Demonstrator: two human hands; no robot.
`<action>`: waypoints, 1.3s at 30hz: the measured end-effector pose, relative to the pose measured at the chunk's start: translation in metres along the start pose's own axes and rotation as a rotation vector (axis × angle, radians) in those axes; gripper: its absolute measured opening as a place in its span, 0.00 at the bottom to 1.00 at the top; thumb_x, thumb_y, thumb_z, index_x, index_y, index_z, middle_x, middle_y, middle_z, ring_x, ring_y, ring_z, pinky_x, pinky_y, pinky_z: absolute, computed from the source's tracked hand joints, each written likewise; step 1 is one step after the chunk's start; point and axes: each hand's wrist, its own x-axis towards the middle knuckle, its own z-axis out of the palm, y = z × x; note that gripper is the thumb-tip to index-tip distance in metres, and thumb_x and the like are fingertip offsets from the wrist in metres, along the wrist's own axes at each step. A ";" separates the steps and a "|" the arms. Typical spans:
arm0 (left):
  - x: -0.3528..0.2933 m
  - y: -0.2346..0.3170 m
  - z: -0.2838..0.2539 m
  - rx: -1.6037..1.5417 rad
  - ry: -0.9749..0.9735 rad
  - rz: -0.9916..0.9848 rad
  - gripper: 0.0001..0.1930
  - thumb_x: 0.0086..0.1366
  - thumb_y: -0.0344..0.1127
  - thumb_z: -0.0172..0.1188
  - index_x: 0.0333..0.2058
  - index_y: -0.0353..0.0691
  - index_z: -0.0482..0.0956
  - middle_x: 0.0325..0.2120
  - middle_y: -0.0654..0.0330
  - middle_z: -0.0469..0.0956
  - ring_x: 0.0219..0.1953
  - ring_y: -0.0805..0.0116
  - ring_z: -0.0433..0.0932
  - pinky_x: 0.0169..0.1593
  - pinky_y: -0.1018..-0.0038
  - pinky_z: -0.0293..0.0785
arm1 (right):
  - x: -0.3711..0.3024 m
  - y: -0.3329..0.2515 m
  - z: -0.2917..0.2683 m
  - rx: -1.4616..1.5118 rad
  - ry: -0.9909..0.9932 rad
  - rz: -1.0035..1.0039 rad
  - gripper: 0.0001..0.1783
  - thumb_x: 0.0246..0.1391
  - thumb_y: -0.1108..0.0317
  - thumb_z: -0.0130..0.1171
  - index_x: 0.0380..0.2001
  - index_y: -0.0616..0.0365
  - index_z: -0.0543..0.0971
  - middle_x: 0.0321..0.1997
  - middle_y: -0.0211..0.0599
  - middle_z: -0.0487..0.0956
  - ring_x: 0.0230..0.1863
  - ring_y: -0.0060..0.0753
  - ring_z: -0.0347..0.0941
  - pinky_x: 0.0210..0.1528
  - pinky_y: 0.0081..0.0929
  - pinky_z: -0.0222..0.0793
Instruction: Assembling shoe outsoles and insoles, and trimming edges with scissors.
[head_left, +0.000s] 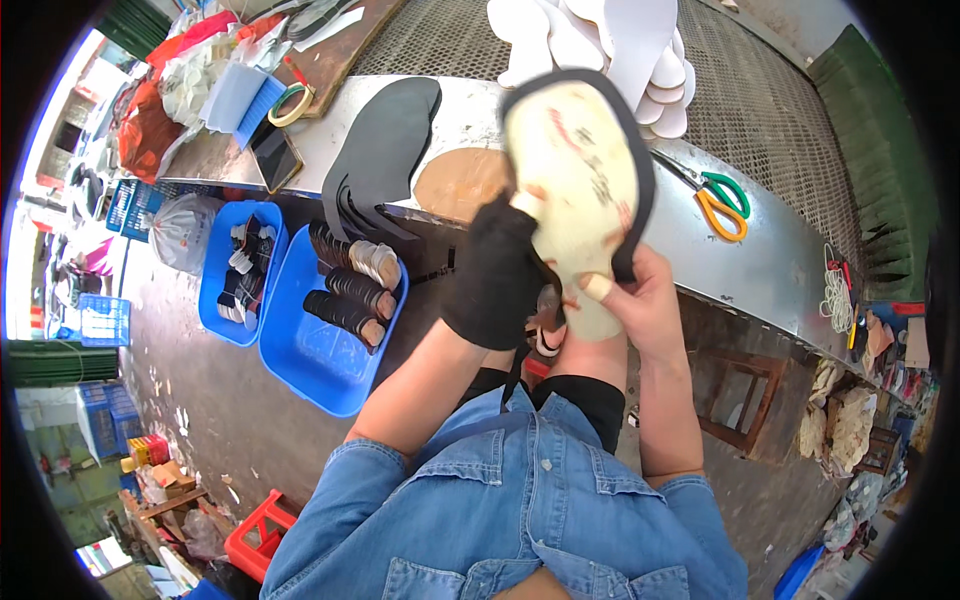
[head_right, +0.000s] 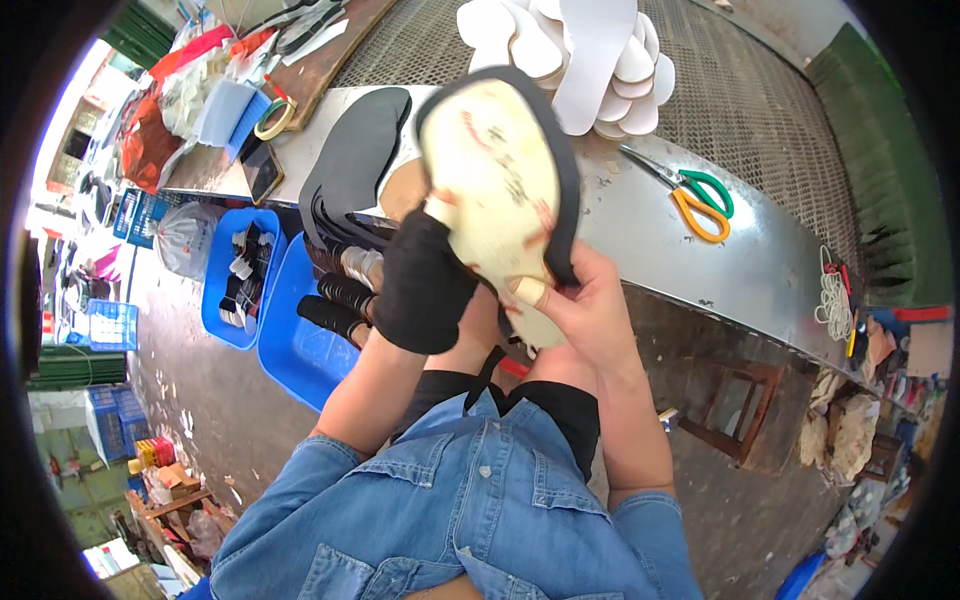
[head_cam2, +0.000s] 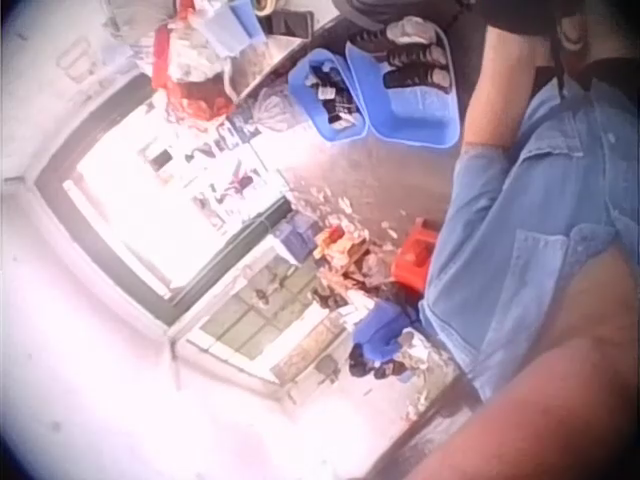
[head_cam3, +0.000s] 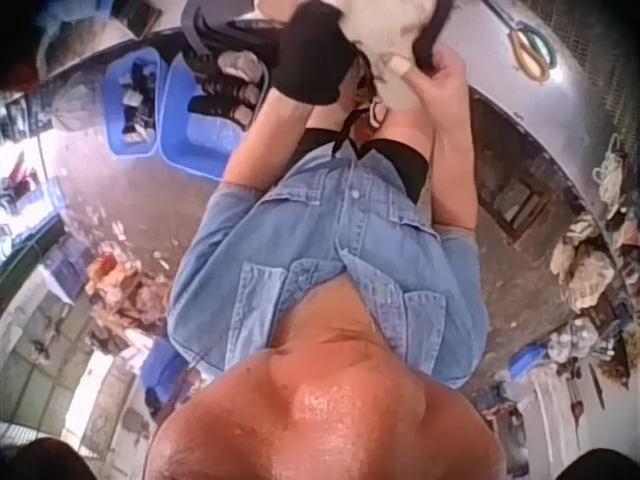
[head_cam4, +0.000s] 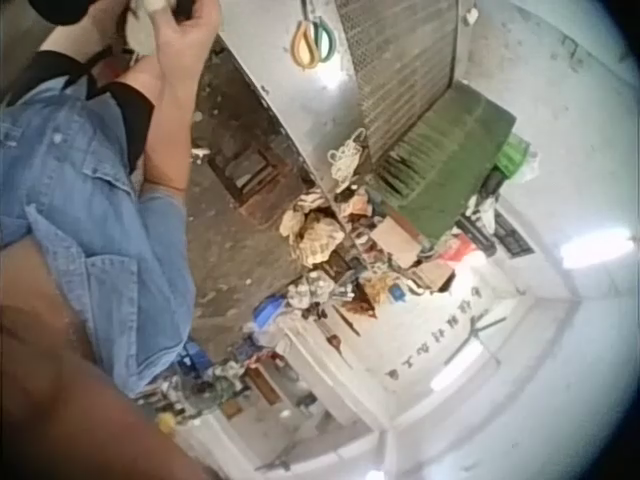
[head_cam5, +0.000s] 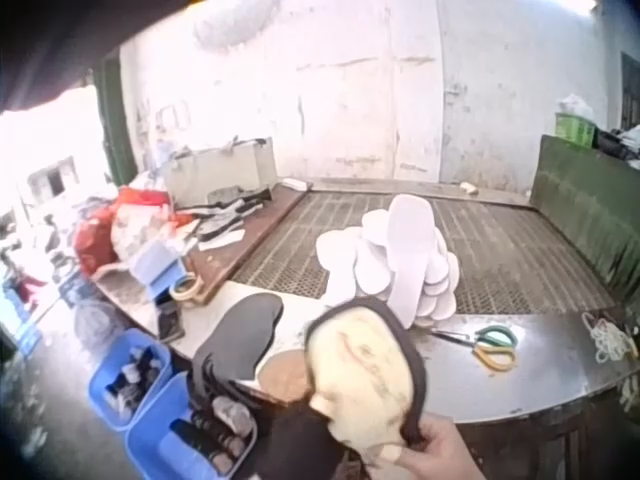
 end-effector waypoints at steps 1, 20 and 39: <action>0.005 0.004 0.002 -0.128 -0.002 0.026 0.25 0.63 0.39 0.56 0.56 0.37 0.62 0.45 0.53 0.74 0.46 0.66 0.75 0.45 0.71 0.75 | 0.000 0.005 -0.006 -0.045 0.013 -0.016 0.18 0.48 0.76 0.61 0.44 0.67 0.73 0.41 0.36 0.78 0.41 0.23 0.74 0.45 0.23 0.71; 0.012 0.022 0.003 0.701 -0.159 0.058 0.20 0.56 0.33 0.63 0.46 0.34 0.73 0.36 0.62 0.78 0.37 0.78 0.73 0.42 0.78 0.70 | -0.010 -0.036 0.004 -0.410 0.362 -0.254 0.07 0.53 0.72 0.57 0.29 0.60 0.69 0.25 0.24 0.71 0.23 0.10 0.64 0.24 0.10 0.61; -0.003 0.004 0.012 0.647 -0.120 0.227 0.15 0.59 0.28 0.57 0.45 0.33 0.73 0.33 0.62 0.78 0.36 0.80 0.73 0.40 0.79 0.71 | 0.012 -0.047 0.008 -0.655 0.264 -0.575 0.12 0.53 0.72 0.53 0.21 0.60 0.63 0.14 0.22 0.62 0.18 0.09 0.55 0.18 0.14 0.50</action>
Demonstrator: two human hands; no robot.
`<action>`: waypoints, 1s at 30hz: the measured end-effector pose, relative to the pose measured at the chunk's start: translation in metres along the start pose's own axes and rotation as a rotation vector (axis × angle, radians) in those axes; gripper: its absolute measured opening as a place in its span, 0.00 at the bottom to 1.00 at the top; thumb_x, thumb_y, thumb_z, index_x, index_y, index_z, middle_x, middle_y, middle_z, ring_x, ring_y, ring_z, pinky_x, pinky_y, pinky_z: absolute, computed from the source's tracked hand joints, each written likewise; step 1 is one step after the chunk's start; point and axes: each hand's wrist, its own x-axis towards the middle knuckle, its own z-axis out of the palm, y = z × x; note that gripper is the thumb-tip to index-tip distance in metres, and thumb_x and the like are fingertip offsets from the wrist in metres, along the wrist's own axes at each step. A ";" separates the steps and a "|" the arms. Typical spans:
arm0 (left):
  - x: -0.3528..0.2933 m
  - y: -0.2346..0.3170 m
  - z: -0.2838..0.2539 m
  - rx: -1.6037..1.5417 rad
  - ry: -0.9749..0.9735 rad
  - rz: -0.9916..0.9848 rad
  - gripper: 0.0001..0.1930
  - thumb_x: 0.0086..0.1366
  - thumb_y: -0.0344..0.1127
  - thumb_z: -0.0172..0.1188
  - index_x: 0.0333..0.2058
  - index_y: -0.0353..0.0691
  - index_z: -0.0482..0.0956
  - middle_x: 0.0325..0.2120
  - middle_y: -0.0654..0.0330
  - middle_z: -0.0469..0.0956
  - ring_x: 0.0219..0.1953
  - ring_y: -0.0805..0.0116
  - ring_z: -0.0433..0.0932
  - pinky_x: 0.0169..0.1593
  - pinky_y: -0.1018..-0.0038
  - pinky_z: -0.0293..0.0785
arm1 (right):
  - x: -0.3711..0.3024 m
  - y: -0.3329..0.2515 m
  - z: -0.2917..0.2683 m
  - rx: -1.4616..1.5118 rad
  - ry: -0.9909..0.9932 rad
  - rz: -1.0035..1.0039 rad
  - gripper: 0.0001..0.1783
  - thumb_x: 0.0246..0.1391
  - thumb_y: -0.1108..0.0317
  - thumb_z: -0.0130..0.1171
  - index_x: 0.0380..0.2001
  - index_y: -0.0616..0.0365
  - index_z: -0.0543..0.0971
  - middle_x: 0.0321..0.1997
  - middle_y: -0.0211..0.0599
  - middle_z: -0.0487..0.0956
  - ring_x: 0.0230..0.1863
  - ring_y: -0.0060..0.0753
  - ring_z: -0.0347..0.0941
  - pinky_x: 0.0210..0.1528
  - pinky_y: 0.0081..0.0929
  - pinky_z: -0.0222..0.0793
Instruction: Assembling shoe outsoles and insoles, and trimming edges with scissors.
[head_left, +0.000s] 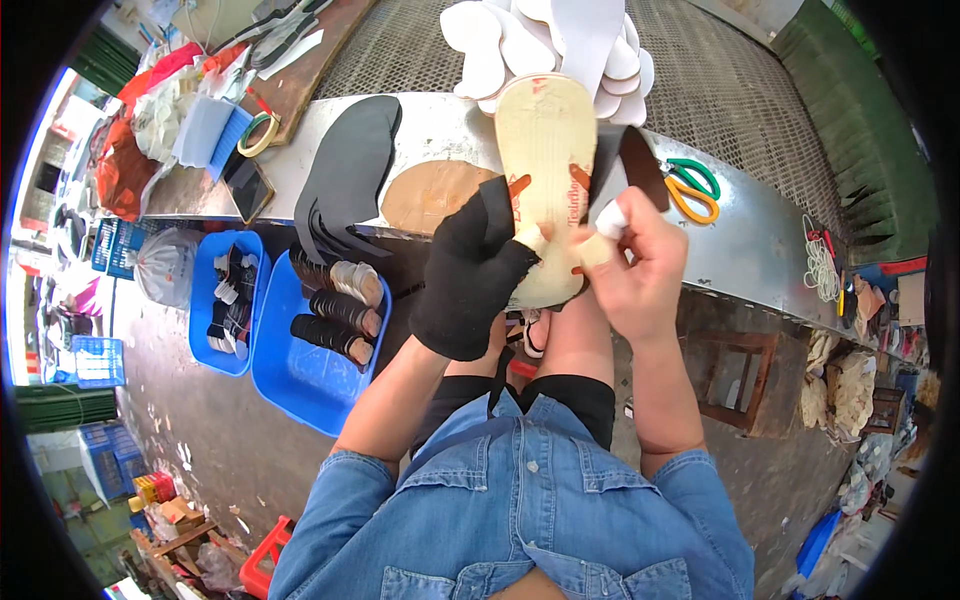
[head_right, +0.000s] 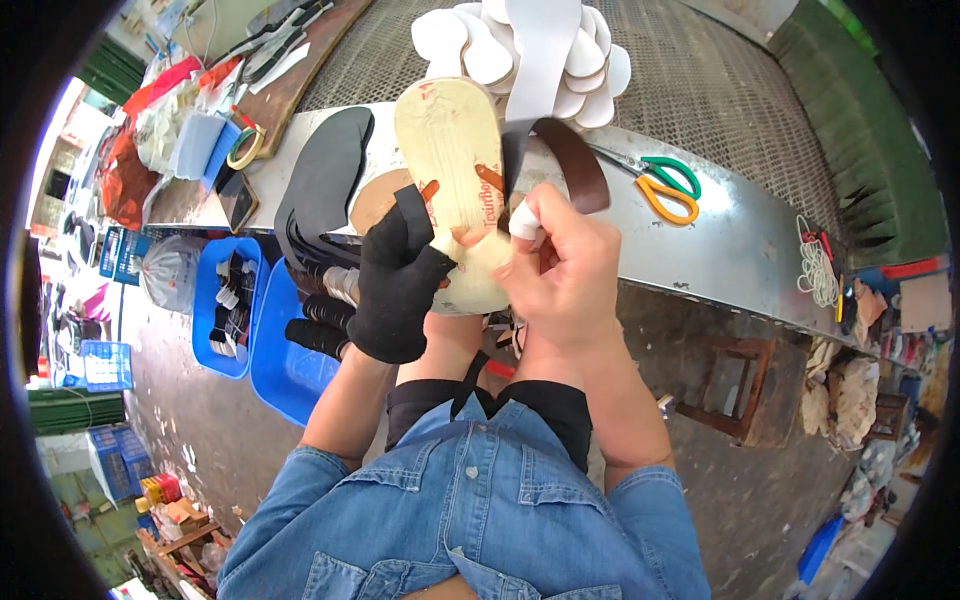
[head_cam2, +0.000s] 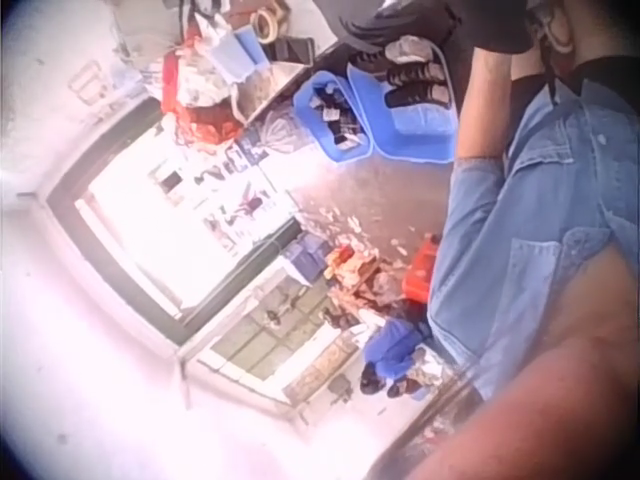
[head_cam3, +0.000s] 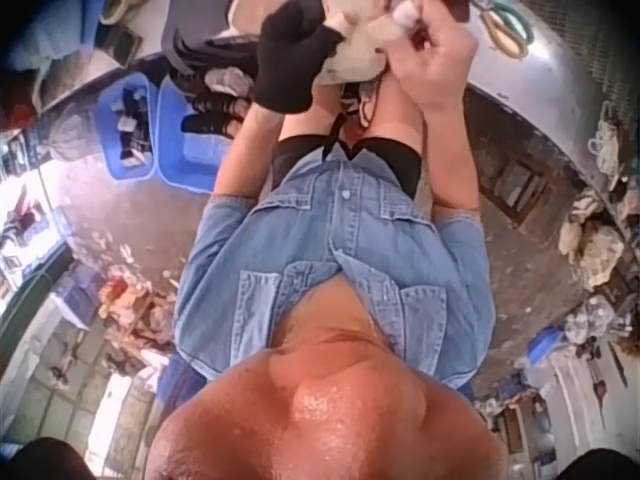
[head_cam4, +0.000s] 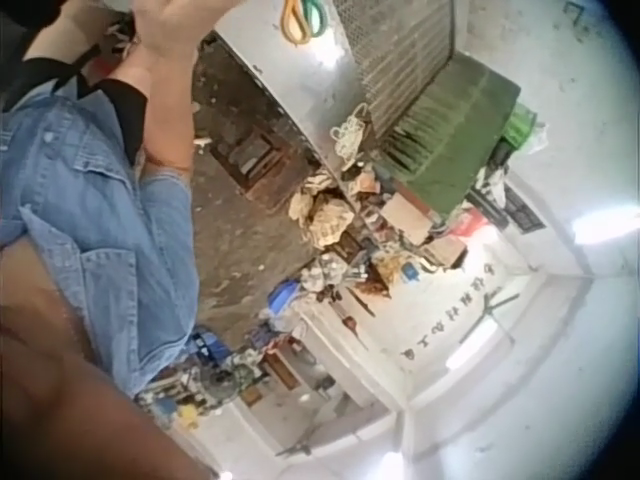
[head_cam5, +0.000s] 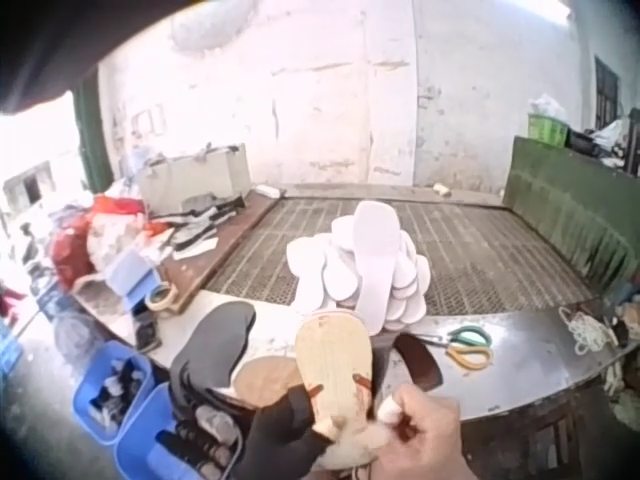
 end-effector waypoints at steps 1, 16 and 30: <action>-0.001 0.001 0.002 -0.002 -0.004 0.001 0.15 0.59 0.28 0.57 0.45 0.33 0.73 0.33 0.62 0.78 0.36 0.80 0.73 0.40 0.79 0.71 | -0.001 -0.001 0.003 -0.084 -0.026 0.015 0.12 0.52 0.73 0.53 0.20 0.60 0.63 0.14 0.21 0.62 0.18 0.08 0.55 0.18 0.14 0.50; -0.011 -0.026 -0.012 -0.551 -0.149 -0.236 0.32 0.58 0.42 0.62 0.57 0.34 0.63 0.49 0.57 0.72 0.49 0.67 0.71 0.53 0.70 0.68 | -0.020 0.002 0.004 0.788 -0.047 0.563 0.19 0.63 0.55 0.45 0.27 0.59 0.73 0.21 0.24 0.71 0.19 0.13 0.65 0.20 0.15 0.58; -0.004 -0.018 -0.015 -0.200 -0.163 -0.197 0.24 0.60 0.41 0.60 0.52 0.34 0.70 0.43 0.60 0.75 0.44 0.74 0.71 0.48 0.74 0.67 | -0.017 -0.016 0.010 0.640 -0.147 0.494 0.14 0.53 0.70 0.56 0.40 0.68 0.72 0.25 0.28 0.73 0.26 0.14 0.68 0.28 0.13 0.63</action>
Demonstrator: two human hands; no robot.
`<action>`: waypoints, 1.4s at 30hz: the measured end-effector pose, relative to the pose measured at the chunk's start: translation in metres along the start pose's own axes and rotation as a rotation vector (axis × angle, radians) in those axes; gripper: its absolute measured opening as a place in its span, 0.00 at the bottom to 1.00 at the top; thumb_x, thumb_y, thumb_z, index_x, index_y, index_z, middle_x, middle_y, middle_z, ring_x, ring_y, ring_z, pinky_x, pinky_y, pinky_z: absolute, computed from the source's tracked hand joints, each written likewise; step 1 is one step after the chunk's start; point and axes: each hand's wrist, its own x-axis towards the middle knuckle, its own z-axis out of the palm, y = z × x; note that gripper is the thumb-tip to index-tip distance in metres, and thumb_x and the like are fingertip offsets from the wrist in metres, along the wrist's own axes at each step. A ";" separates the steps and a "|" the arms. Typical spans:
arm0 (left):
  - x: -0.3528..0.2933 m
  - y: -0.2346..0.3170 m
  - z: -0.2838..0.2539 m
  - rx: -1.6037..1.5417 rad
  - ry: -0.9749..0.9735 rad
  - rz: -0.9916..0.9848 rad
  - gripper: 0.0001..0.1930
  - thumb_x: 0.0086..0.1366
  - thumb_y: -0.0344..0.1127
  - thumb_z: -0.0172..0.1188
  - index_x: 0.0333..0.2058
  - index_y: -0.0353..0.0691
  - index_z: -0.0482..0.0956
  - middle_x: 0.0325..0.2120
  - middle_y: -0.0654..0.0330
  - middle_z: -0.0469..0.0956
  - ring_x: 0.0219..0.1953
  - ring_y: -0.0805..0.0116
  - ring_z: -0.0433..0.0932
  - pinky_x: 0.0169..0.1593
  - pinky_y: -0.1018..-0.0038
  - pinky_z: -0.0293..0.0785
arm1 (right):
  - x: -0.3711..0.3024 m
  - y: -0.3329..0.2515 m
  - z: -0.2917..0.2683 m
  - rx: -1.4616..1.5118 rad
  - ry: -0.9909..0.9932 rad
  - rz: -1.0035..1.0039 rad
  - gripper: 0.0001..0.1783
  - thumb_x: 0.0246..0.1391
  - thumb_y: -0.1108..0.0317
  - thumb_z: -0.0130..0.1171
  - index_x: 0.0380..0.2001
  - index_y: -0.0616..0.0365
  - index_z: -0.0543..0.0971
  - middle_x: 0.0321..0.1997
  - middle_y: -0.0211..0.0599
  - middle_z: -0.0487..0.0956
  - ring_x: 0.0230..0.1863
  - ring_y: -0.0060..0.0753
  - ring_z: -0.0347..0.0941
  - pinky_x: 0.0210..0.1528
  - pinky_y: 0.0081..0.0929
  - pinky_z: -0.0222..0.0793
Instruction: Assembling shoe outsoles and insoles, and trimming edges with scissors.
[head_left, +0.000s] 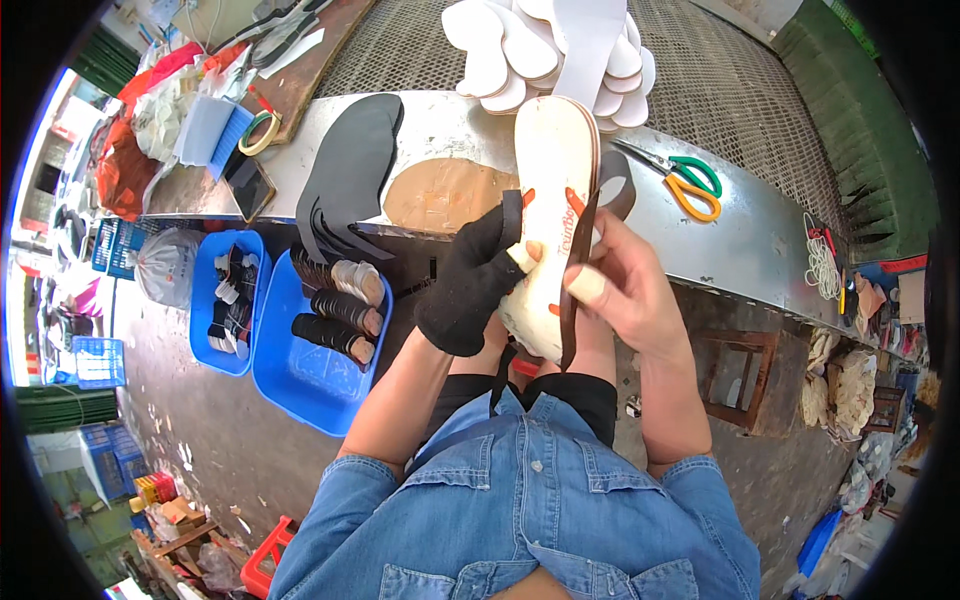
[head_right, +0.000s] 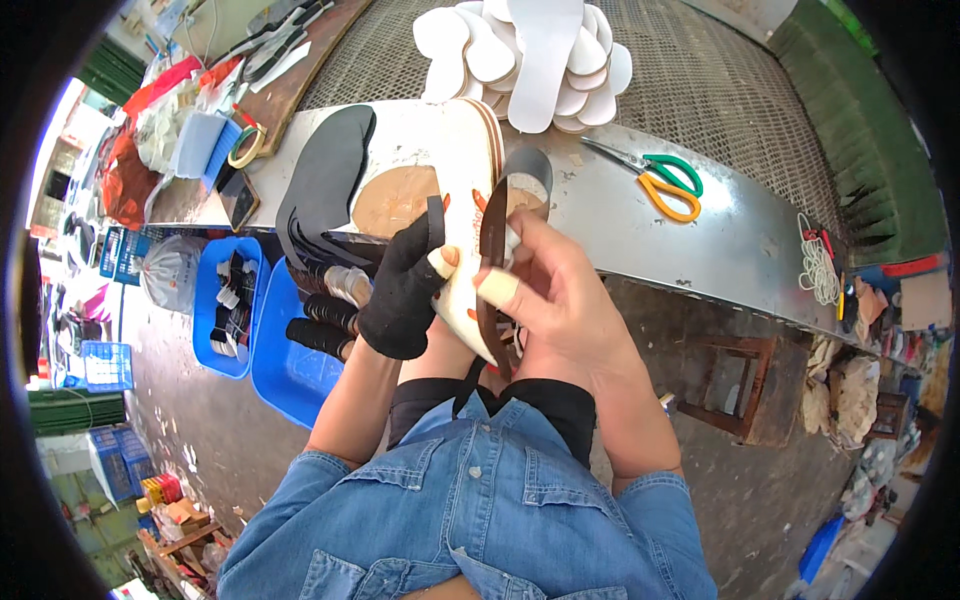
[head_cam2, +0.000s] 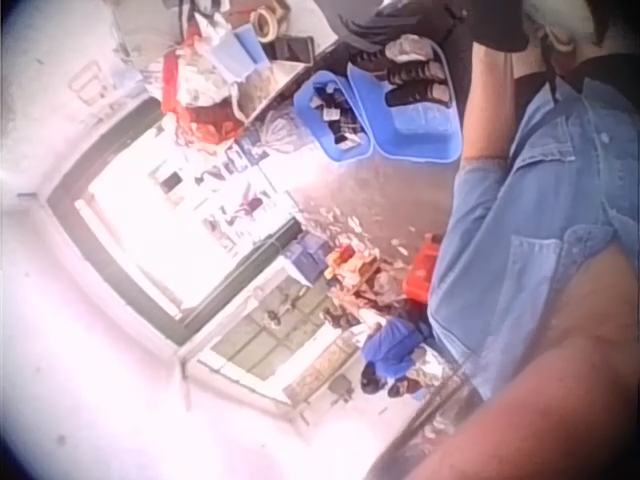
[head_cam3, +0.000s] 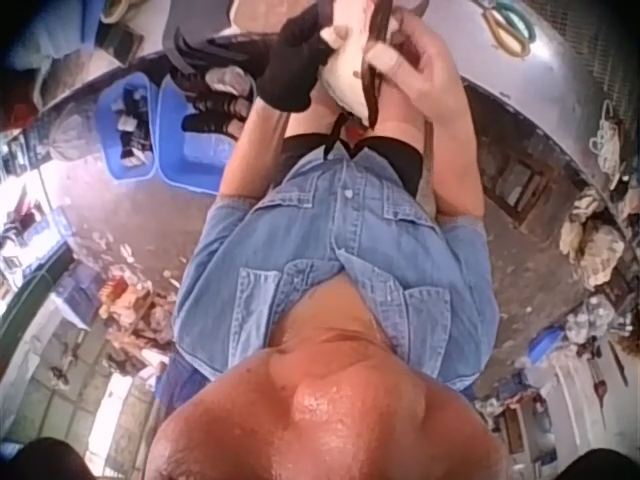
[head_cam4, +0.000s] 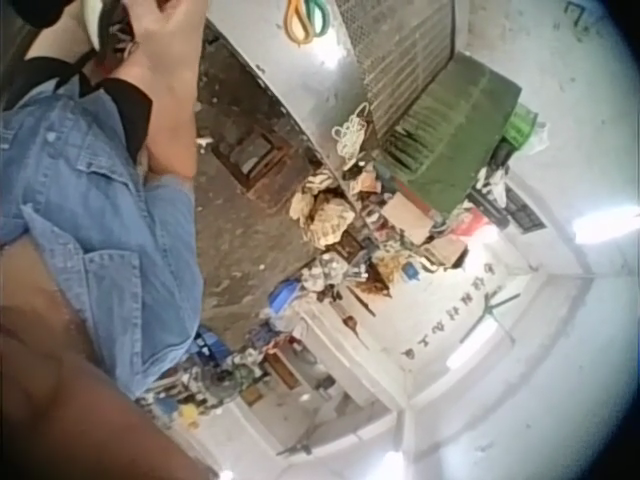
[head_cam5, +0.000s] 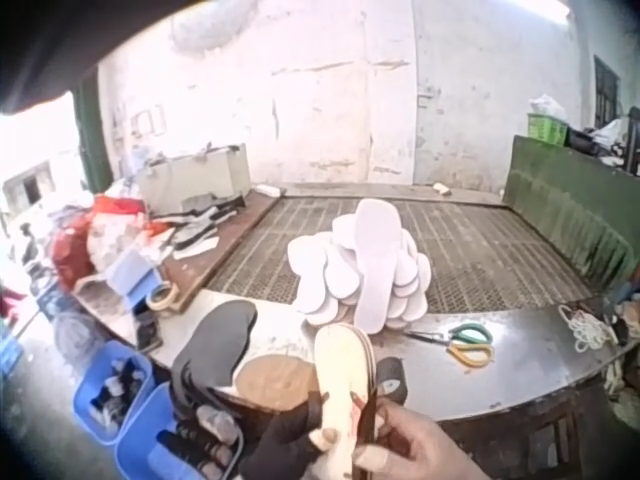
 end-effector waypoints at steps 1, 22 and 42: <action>-0.001 -0.001 0.000 0.017 -0.015 0.004 0.25 0.60 0.42 0.60 0.52 0.34 0.69 0.43 0.60 0.74 0.44 0.74 0.71 0.48 0.74 0.67 | -0.001 0.000 -0.003 0.000 0.005 0.001 0.14 0.53 0.70 0.56 0.40 0.68 0.72 0.25 0.28 0.73 0.26 0.14 0.68 0.28 0.13 0.63; -0.002 0.020 -0.014 0.059 -0.370 -0.077 0.39 0.55 0.36 0.63 0.62 0.31 0.53 0.56 0.57 0.65 0.57 0.71 0.62 0.61 0.73 0.53 | 0.023 -0.028 -0.068 -0.158 0.030 -0.662 0.11 0.39 0.81 0.67 0.29 0.66 0.77 0.31 0.40 0.76 0.29 0.25 0.74 0.27 0.18 0.71; 0.069 0.119 -0.027 1.413 -0.434 0.359 0.21 0.47 0.28 0.68 0.42 0.35 0.76 0.35 0.57 0.79 0.37 0.72 0.77 0.43 0.74 0.73 | 0.021 -0.034 -0.053 -0.112 -0.095 -0.302 0.09 0.53 0.71 0.60 0.34 0.59 0.70 0.34 0.27 0.75 0.34 0.15 0.70 0.36 0.14 0.67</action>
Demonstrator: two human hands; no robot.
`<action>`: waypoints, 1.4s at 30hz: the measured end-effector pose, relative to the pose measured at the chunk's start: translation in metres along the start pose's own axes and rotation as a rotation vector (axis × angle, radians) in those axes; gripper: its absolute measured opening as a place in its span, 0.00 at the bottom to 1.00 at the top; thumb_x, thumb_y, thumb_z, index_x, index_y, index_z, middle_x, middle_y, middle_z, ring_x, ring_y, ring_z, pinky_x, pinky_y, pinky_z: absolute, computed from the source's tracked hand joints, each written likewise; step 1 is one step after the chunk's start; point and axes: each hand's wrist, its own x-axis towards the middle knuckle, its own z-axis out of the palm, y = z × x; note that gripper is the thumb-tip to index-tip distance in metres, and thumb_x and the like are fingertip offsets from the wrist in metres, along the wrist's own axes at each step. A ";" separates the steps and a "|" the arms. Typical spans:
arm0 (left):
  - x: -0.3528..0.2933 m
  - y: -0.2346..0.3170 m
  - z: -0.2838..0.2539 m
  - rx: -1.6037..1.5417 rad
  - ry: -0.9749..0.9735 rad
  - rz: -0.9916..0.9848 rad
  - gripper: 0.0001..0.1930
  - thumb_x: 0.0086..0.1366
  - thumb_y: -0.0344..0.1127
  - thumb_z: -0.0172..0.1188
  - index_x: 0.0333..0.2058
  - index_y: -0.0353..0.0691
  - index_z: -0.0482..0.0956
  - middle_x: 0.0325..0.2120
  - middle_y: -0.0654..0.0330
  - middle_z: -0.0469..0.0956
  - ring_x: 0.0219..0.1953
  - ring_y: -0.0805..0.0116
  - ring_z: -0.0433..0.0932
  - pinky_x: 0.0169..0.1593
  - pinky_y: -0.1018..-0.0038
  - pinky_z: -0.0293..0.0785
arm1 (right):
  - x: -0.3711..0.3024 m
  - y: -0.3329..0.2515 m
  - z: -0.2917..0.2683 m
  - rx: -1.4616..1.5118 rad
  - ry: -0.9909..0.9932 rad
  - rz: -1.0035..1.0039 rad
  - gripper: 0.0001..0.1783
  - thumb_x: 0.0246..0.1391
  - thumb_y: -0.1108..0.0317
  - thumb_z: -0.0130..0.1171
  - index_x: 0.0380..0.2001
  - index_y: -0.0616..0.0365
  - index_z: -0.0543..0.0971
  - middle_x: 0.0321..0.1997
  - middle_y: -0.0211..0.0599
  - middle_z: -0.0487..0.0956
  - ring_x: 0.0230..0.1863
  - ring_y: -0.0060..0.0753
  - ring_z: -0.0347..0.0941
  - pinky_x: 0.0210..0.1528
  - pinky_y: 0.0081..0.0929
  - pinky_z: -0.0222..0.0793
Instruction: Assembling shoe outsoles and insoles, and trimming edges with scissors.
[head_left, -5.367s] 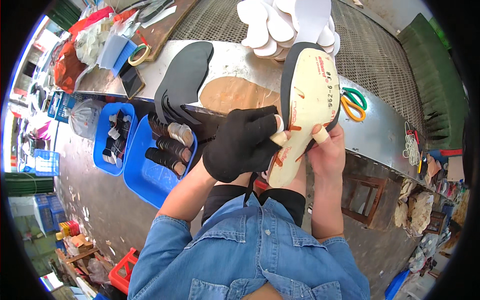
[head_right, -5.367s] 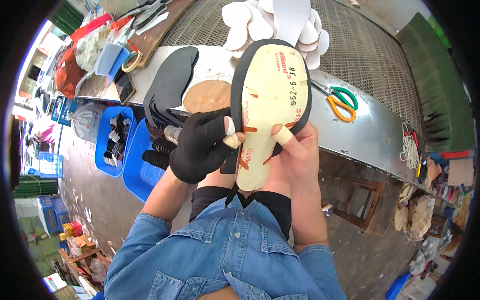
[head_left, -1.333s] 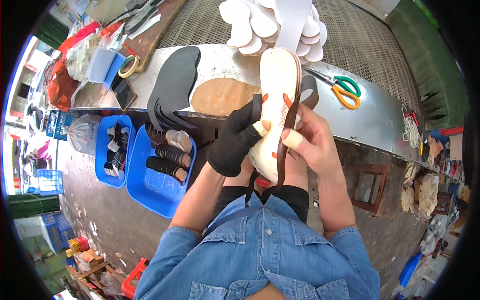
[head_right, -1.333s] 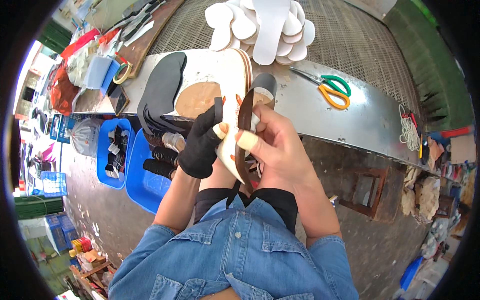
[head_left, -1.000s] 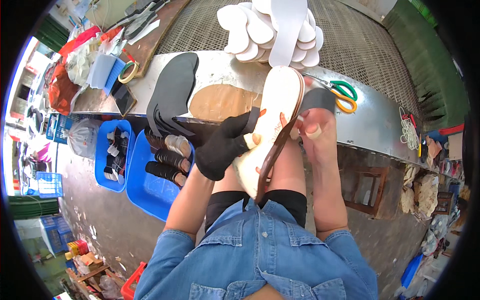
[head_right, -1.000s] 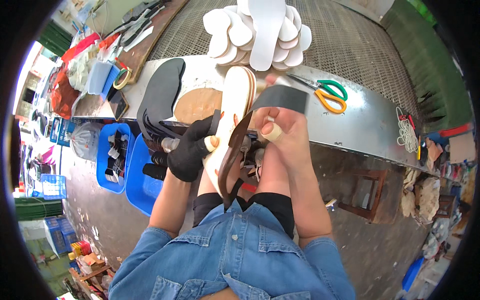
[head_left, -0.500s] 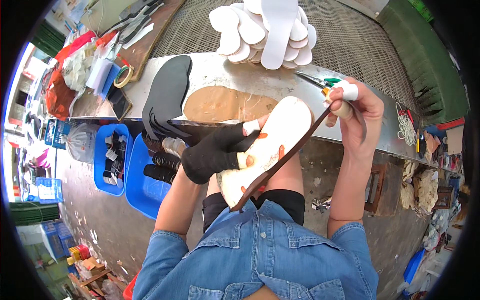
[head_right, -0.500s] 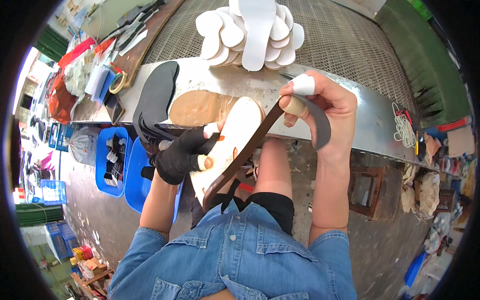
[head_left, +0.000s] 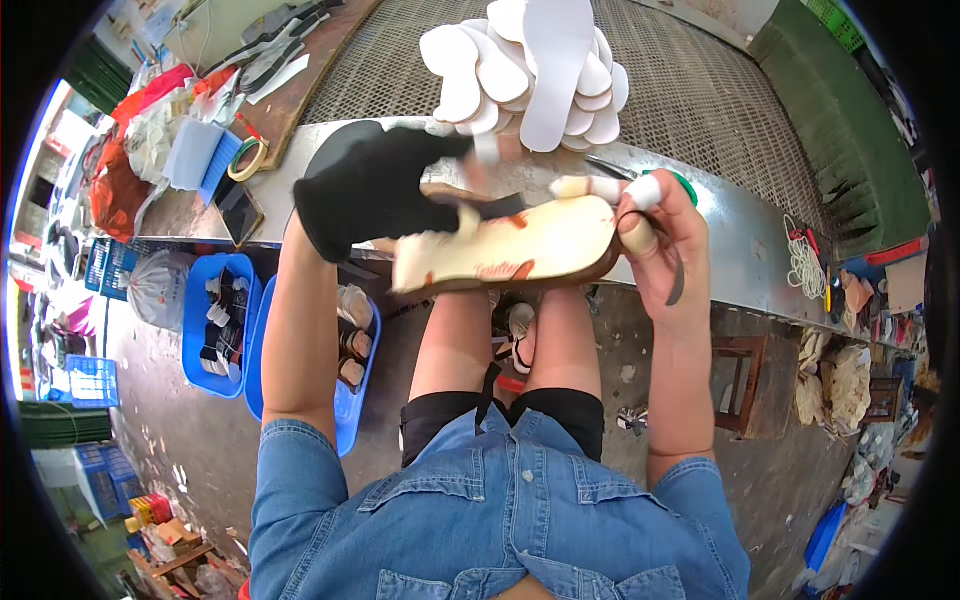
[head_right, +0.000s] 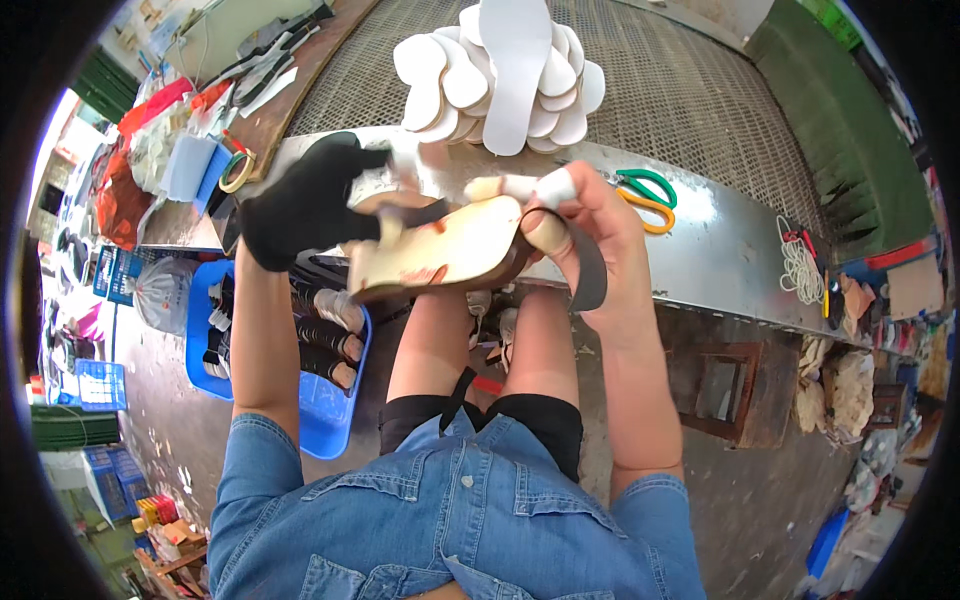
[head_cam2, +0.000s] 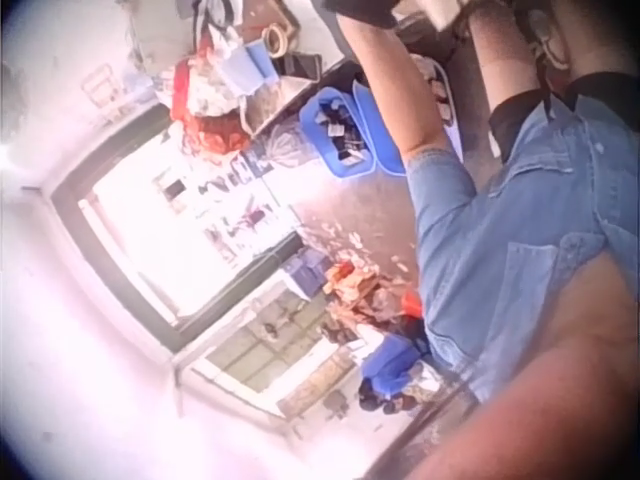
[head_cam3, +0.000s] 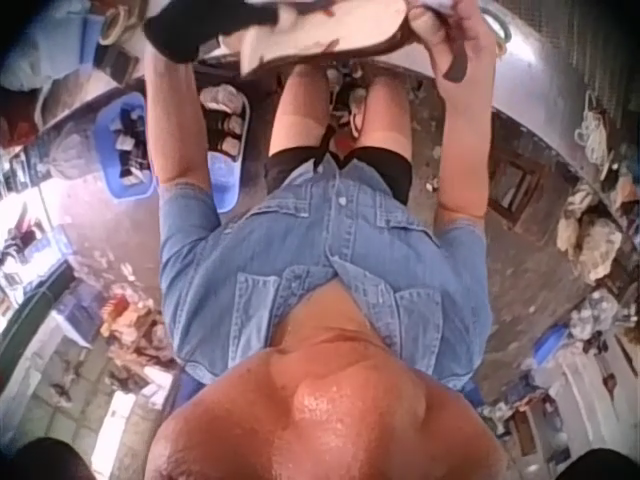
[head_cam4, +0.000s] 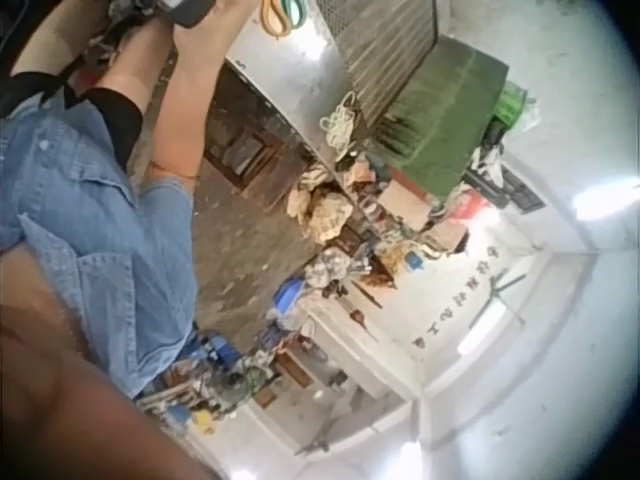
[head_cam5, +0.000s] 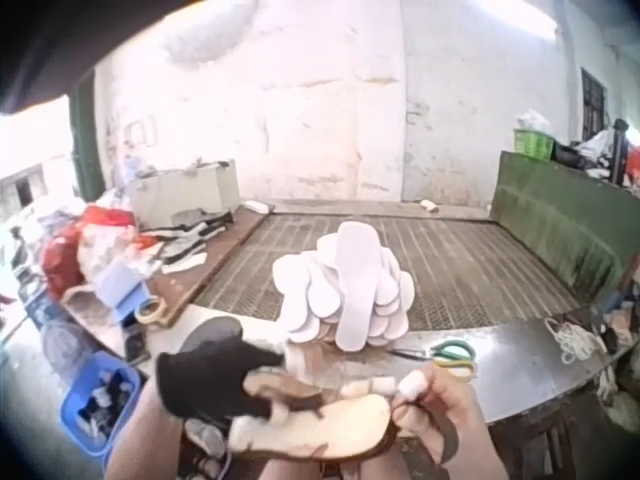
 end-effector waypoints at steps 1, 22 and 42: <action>-0.004 -0.006 0.003 0.160 0.400 0.125 0.18 0.48 0.28 0.67 0.40 0.35 0.76 0.33 0.61 0.79 0.36 0.76 0.76 0.41 0.74 0.73 | 0.001 0.000 0.009 -0.029 0.141 -0.101 0.08 0.54 0.71 0.59 0.33 0.59 0.70 0.34 0.28 0.74 0.34 0.15 0.69 0.36 0.14 0.67; -0.064 0.025 0.099 -1.581 0.777 -0.492 0.24 0.57 0.36 0.61 0.50 0.31 0.67 0.39 0.56 0.75 0.39 0.68 0.77 0.40 0.73 0.76 | -0.027 0.024 0.048 -0.139 0.191 -0.054 0.12 0.37 0.89 0.62 0.30 0.67 0.79 0.29 0.36 0.77 0.31 0.24 0.75 0.33 0.17 0.70; -0.076 0.025 0.088 -1.357 0.469 -0.480 0.35 0.52 0.39 0.68 0.56 0.33 0.63 0.47 0.56 0.73 0.49 0.67 0.72 0.53 0.70 0.68 | -0.016 0.025 0.066 0.087 0.085 0.286 0.05 0.46 0.81 0.62 0.29 0.69 0.79 0.21 0.33 0.77 0.16 0.17 0.69 0.14 0.16 0.65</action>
